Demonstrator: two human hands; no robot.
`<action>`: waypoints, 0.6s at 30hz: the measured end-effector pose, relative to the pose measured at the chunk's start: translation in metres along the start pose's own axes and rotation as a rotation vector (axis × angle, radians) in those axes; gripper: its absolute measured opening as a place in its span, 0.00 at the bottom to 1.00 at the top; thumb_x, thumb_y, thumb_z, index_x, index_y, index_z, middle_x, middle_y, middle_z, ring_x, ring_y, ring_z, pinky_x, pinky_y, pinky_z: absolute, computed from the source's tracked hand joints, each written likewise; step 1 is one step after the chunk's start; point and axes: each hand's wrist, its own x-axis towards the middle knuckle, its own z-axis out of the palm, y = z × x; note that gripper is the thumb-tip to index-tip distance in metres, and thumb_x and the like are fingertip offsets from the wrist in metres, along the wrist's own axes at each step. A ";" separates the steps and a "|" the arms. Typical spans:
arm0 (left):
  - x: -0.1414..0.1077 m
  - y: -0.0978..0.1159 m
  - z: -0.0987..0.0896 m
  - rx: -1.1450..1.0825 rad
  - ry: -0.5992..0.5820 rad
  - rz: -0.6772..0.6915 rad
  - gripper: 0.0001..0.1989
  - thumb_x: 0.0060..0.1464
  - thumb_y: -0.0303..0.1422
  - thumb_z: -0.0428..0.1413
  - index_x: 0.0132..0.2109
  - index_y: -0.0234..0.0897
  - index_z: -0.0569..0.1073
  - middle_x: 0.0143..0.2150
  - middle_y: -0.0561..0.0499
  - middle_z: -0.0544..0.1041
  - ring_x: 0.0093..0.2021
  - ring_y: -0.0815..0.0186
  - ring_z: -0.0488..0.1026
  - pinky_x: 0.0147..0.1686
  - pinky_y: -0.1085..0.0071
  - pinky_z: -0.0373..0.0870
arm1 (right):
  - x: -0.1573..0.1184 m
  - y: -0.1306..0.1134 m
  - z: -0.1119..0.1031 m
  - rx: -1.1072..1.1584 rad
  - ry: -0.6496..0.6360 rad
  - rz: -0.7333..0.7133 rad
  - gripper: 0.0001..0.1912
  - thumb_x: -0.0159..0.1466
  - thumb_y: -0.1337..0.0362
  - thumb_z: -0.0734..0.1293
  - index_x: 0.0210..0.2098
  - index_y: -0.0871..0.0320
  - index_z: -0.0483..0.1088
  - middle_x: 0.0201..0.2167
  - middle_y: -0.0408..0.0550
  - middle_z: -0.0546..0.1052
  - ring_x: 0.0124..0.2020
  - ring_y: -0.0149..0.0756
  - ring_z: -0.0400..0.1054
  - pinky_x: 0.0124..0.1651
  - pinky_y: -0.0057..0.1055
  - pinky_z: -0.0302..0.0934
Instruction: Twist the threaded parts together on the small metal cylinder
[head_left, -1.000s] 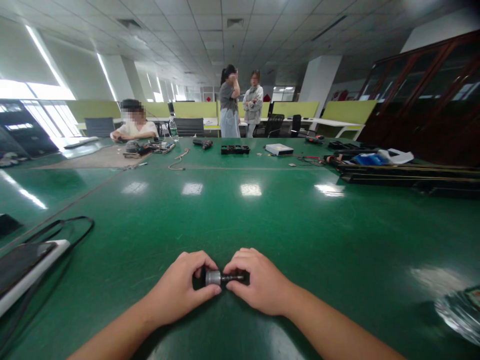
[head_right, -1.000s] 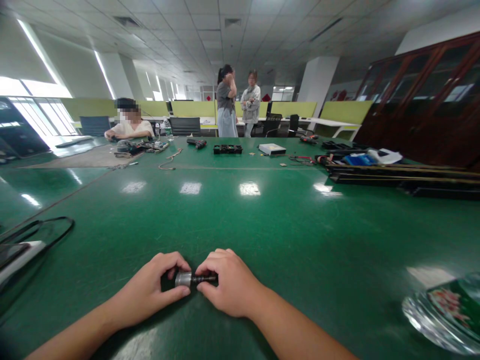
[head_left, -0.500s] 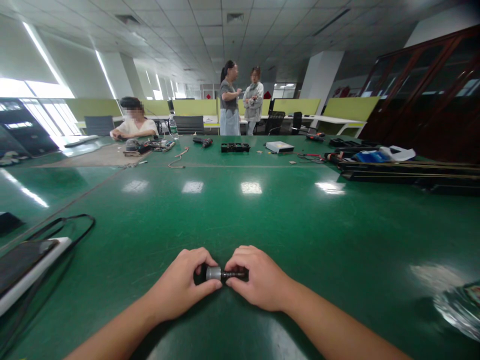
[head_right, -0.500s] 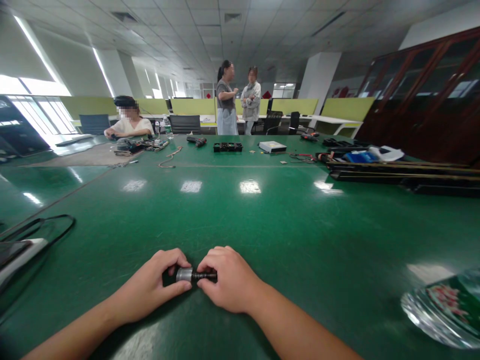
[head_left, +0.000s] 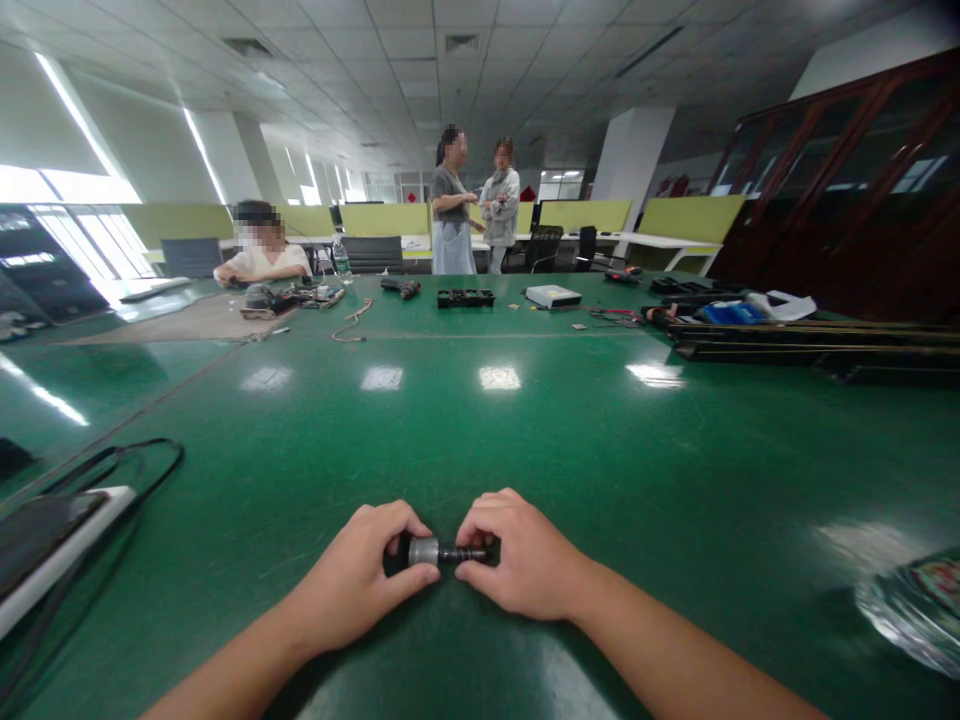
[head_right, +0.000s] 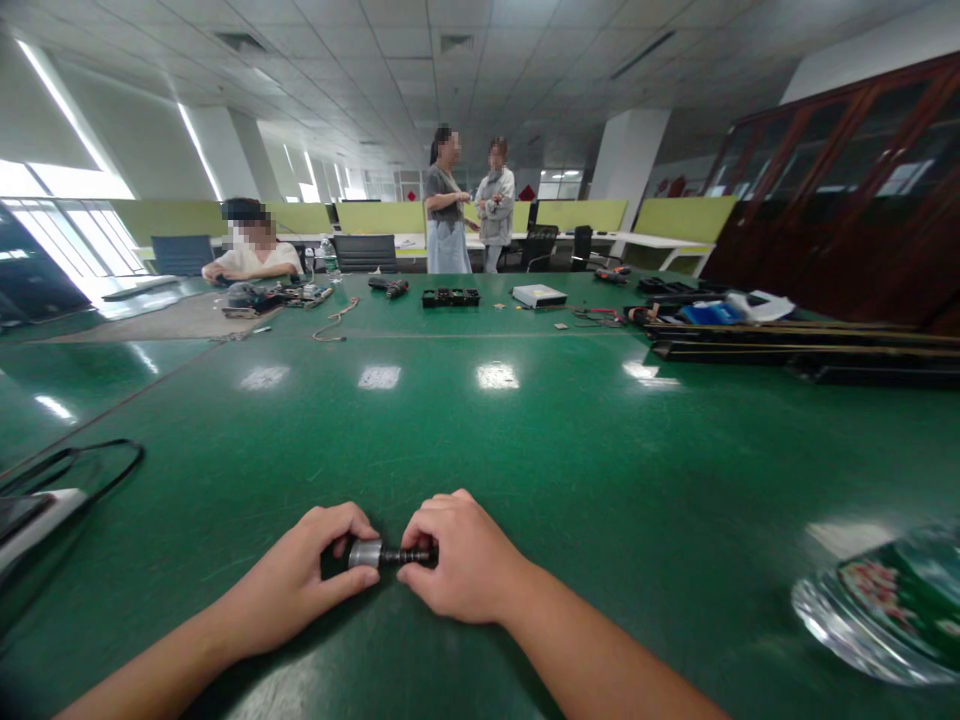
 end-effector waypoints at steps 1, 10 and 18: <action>0.000 0.000 0.000 -0.001 0.001 0.000 0.09 0.56 0.39 0.60 0.42 0.40 0.74 0.37 0.52 0.75 0.38 0.61 0.69 0.39 0.68 0.62 | 0.000 0.000 0.000 -0.002 0.002 0.002 0.07 0.53 0.66 0.73 0.30 0.56 0.72 0.27 0.40 0.74 0.32 0.33 0.66 0.40 0.32 0.54; 0.000 -0.002 -0.002 -0.015 -0.016 -0.010 0.09 0.57 0.39 0.59 0.42 0.40 0.73 0.36 0.53 0.74 0.38 0.61 0.69 0.39 0.68 0.62 | -0.001 0.016 -0.018 -0.009 -0.022 0.070 0.06 0.51 0.69 0.72 0.25 0.57 0.69 0.21 0.36 0.69 0.25 0.29 0.62 0.39 0.31 0.54; 0.000 -0.002 -0.002 -0.012 -0.021 -0.007 0.09 0.57 0.39 0.59 0.41 0.40 0.72 0.36 0.53 0.74 0.38 0.62 0.69 0.39 0.68 0.62 | -0.001 0.023 -0.020 0.020 -0.025 0.057 0.07 0.50 0.69 0.73 0.25 0.57 0.70 0.21 0.36 0.70 0.25 0.28 0.63 0.41 0.31 0.55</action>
